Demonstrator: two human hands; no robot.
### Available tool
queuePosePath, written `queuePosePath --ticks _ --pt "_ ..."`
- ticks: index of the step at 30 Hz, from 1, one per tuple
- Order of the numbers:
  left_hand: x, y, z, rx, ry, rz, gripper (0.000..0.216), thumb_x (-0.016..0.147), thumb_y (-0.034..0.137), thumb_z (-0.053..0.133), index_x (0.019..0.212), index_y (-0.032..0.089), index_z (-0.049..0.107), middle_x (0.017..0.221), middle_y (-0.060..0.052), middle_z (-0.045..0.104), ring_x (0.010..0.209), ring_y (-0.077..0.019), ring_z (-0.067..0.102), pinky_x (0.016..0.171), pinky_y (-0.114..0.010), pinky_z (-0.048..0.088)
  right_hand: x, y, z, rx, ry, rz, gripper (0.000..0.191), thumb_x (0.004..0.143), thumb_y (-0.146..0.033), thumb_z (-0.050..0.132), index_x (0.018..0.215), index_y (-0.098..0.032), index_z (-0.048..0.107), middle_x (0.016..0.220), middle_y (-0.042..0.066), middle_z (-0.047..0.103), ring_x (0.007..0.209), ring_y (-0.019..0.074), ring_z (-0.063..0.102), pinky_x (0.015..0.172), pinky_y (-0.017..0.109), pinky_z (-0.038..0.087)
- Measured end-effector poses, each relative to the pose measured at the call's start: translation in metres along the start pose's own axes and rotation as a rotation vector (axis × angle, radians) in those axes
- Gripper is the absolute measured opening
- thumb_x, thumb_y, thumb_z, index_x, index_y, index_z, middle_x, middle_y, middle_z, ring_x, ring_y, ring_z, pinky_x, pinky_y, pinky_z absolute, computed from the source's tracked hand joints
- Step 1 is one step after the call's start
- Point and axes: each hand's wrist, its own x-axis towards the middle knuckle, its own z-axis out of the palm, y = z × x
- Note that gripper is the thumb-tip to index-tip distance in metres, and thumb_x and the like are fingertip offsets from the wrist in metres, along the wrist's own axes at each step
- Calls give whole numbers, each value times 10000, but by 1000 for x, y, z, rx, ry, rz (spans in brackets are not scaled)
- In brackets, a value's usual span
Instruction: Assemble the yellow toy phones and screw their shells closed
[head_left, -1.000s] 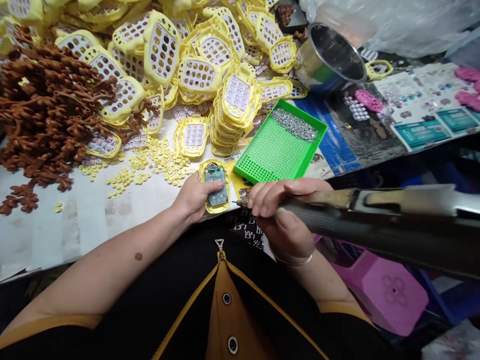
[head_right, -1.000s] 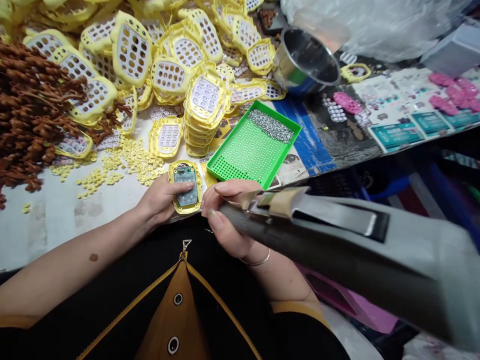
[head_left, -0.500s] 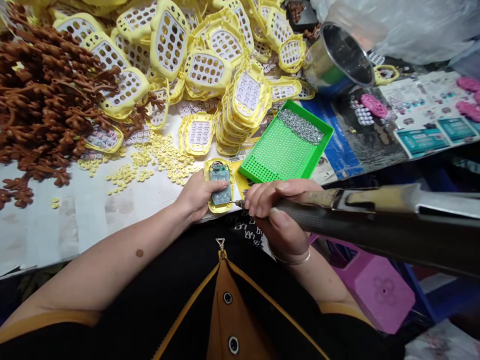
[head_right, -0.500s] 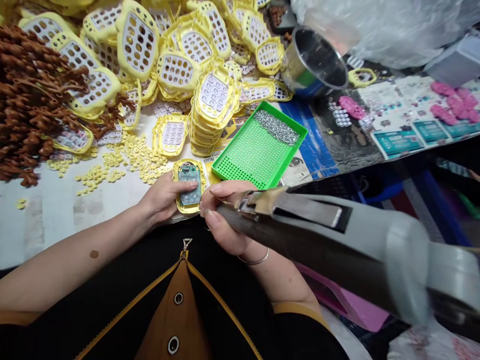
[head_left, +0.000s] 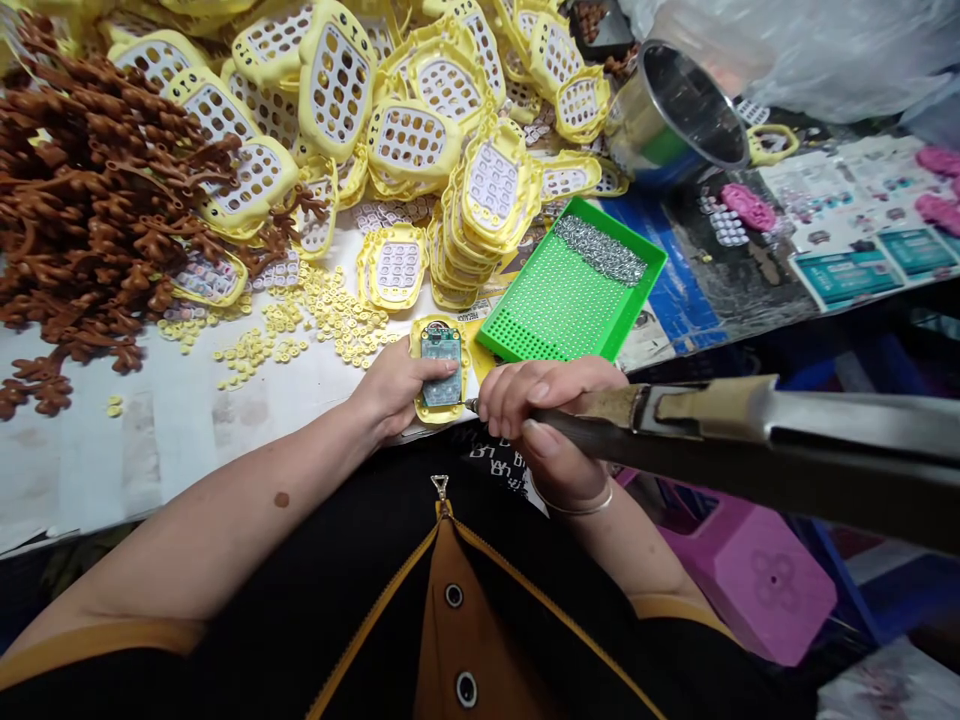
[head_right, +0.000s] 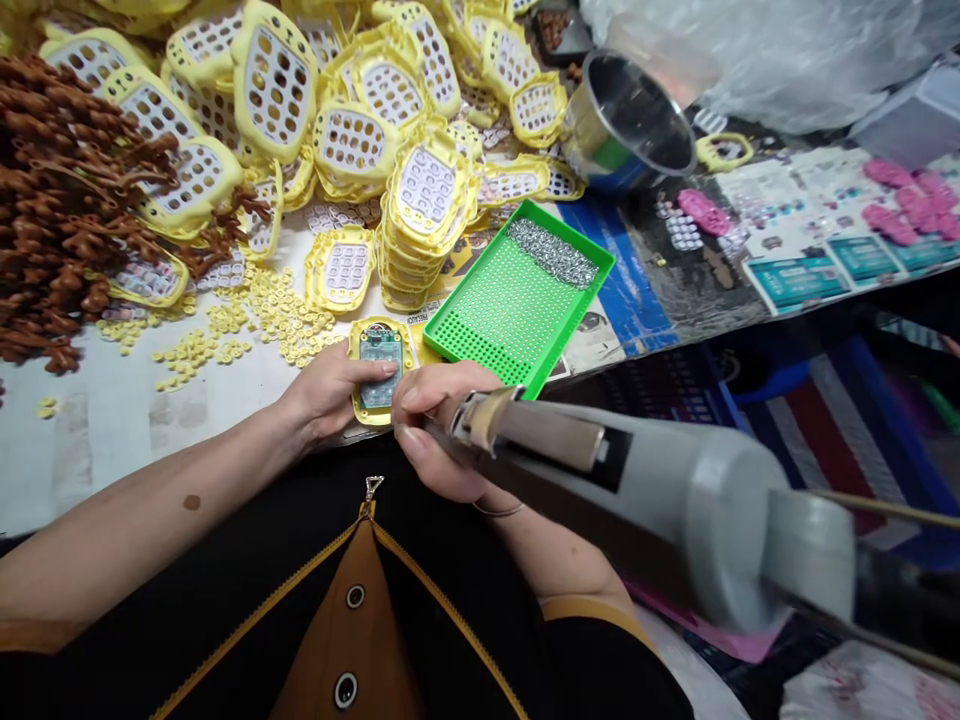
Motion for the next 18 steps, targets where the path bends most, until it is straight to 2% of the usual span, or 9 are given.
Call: queuePosePath --ticks 3,5,8,13,16,17,18 --pt "0 1 0 19 19 -3 277 571 26 692 830 110 641 794 -77 715 718 -209 677 802 -421 547 3 -7 -3 19 -14 -10 204 771 -204 616 959 -275 582 560 -75 500 433 110 495 428 271 449" --pt "-1 2 1 24 42 -20 305 564 23 707 850 108 645 803 -83 725 734 -224 690 808 -436 557 7 -19 -10 -12 25 -33 225 786 -250 613 1006 -290 587 531 -80 484 409 114 479 412 276 446" --pt "-1 4 2 22 57 -26 355 555 14 722 892 103 655 838 -94 738 772 -246 707 819 -447 568 13 -37 -30 -158 196 -123 224 786 -321 622 1009 -306 617 506 -75 464 379 115 429 400 292 433" --pt "-7 8 3 55 26 -85 354 577 7 722 915 99 669 828 -95 745 746 -240 716 791 -420 585 10 -47 -67 -360 431 -197 197 752 -279 647 948 -282 669 528 -64 460 395 108 421 428 289 406" --pt "-15 10 -1 53 -13 -125 327 592 15 724 902 106 668 794 -86 741 693 -215 706 725 -363 586 1 -54 -73 -386 534 -106 186 741 -245 669 925 -260 695 552 -51 498 453 109 469 512 295 445" --pt "-19 11 -3 51 -29 -130 329 593 21 730 902 110 666 791 -83 740 680 -204 700 705 -343 582 -2 -58 -72 -404 555 23 201 744 -237 685 942 -270 695 603 -44 545 533 121 525 608 301 483" --pt "-22 12 -6 49 -46 -133 334 589 27 737 904 114 664 790 -79 739 671 -195 695 688 -327 578 -4 -61 -71 -404 581 88 233 743 -271 708 974 -286 686 659 -41 586 607 130 561 674 293 502"
